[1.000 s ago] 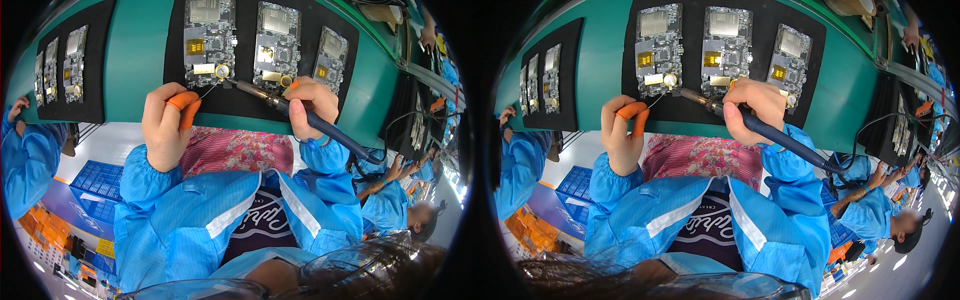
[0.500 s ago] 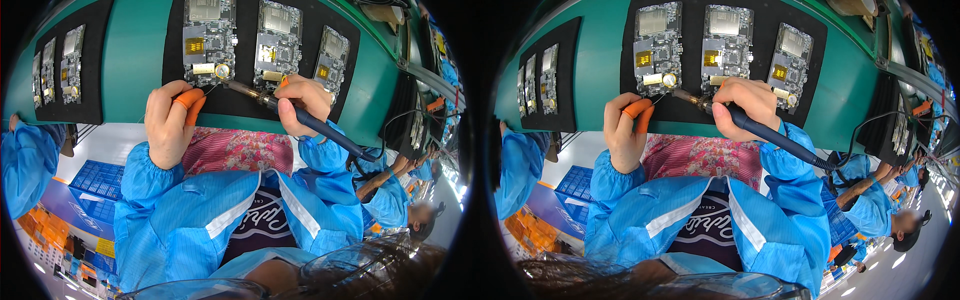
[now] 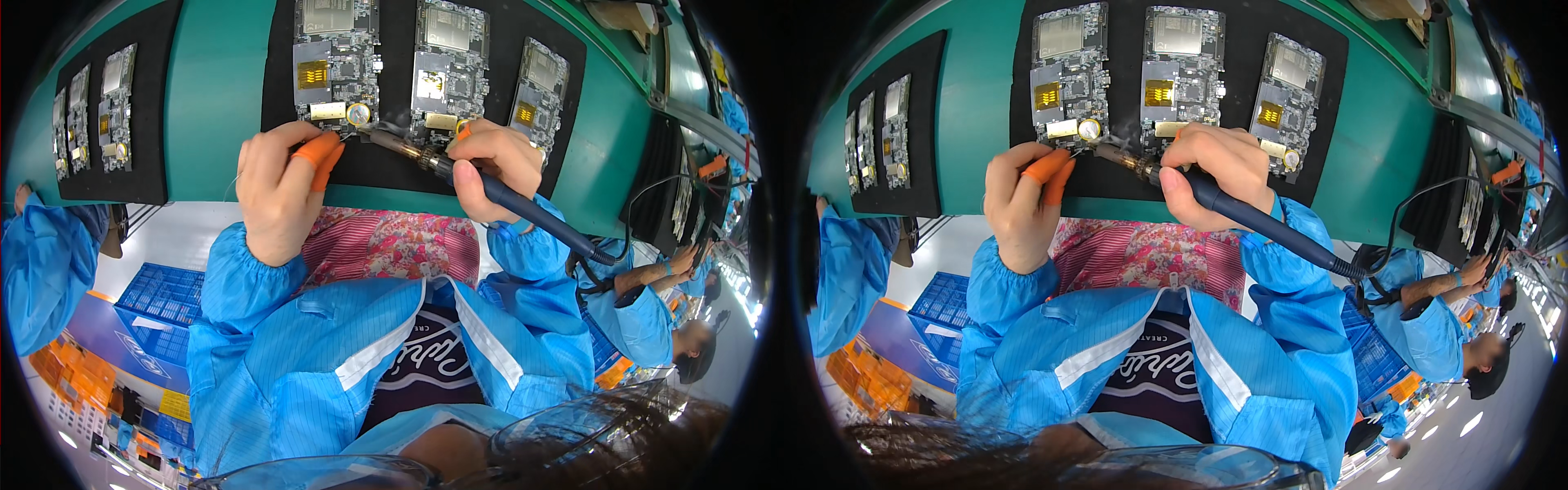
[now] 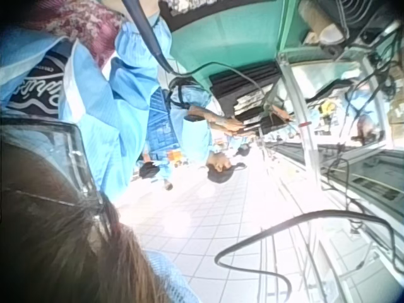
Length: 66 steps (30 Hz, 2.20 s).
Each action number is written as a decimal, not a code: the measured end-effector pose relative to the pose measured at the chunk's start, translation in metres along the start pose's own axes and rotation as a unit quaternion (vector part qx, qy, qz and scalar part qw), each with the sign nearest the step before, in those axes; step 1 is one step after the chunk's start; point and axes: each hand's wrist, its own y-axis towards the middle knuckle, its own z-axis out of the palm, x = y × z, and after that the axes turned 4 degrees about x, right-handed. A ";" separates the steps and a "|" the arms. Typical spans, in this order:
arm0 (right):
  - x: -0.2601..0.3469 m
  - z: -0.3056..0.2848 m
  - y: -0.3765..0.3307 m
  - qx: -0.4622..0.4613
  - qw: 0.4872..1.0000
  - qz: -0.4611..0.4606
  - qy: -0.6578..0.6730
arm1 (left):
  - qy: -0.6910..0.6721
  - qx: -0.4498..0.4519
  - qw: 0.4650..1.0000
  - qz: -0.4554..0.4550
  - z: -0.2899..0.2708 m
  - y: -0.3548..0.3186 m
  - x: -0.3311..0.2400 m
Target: The person solders components onto circuit boards using a soldering iron and solder wire, pushes the tray of boards down the assembly line, and solders additional circuit boards.
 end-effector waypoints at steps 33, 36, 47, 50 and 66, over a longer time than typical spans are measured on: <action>-0.012 -0.066 -0.061 -0.096 0.995 0.023 0.001 | -0.035 0.013 0.993 0.112 0.047 0.011 -0.041; -0.013 -0.066 -0.061 -0.093 0.995 0.021 0.008 | -0.037 0.015 0.993 0.111 0.047 0.011 -0.043; -0.013 -0.067 -0.061 -0.078 0.996 0.030 0.015 | -0.025 0.024 0.991 0.131 0.054 0.016 -0.044; -0.013 -0.067 -0.060 -0.076 0.996 0.032 0.021 | -0.019 0.020 0.990 0.135 0.058 0.020 -0.049; -0.016 -0.066 -0.060 -0.082 0.996 0.018 0.018 | -0.003 0.053 0.993 0.109 0.057 0.029 -0.063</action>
